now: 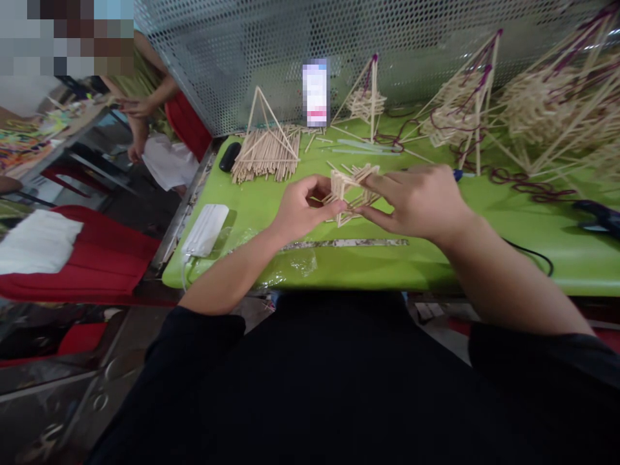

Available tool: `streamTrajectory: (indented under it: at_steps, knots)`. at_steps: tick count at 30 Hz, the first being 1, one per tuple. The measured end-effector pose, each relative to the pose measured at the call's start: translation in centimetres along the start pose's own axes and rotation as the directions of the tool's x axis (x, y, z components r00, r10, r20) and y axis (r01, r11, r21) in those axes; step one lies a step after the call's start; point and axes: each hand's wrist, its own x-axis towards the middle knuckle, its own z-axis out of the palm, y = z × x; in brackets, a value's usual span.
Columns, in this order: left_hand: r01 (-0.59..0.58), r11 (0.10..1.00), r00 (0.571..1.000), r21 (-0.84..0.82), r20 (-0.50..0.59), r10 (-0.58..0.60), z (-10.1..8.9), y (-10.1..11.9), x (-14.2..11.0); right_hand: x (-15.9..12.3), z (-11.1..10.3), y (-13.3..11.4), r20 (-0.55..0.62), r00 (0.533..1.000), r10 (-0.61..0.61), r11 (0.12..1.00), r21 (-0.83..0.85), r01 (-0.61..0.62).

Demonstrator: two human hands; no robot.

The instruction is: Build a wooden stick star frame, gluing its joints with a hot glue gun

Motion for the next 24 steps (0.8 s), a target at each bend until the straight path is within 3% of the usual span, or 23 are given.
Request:
streamTrajectory:
  at_steps: [4,7,11,13,15,17,19,24]
  knots:
    - [0.001,1.0,1.0,0.02,0.002,-0.001,0.1,0.1,-0.1,0.0,0.3,0.5,0.014,0.998,-0.054,0.994,-0.098,0.055]
    - [-0.003,1.0,1.0,0.018,-0.002,0.003,0.1,-0.2,0.0,-0.1,0.3,1.1,-0.031,0.987,-0.161,0.978,-0.14,0.155]
    - [-0.013,0.999,1.0,-0.043,0.004,0.013,-0.3,-0.9,0.4,-0.1,-0.1,1.3,-0.299,0.901,-0.313,0.949,-0.067,0.308]
    - [-0.021,0.997,1.0,-0.08,0.0,0.021,-0.5,-1.1,0.7,-0.1,-0.2,1.0,-0.431,0.871,-0.234,0.962,0.027,0.272]
    - [-0.033,0.991,0.999,-0.129,0.003,0.034,-0.6,-1.2,1.0,0.0,-0.3,0.7,-0.462,0.885,-0.051,0.97,0.187,0.154]
    - [-0.047,0.982,0.998,-0.185,0.03,0.053,-0.7,-1.4,1.1,0.2,-0.2,0.7,-0.381,0.913,0.146,0.911,0.412,0.026]
    - [-0.057,0.972,0.995,-0.228,0.063,0.073,-0.7,-1.5,1.2,0.5,0.1,1.1,-0.221,0.937,0.271,0.774,0.629,-0.076]
    - [-0.044,0.971,0.993,-0.236,0.095,0.068,-0.9,-1.6,1.1,1.2,1.0,2.9,0.074,0.954,0.291,0.432,0.879,-0.201]
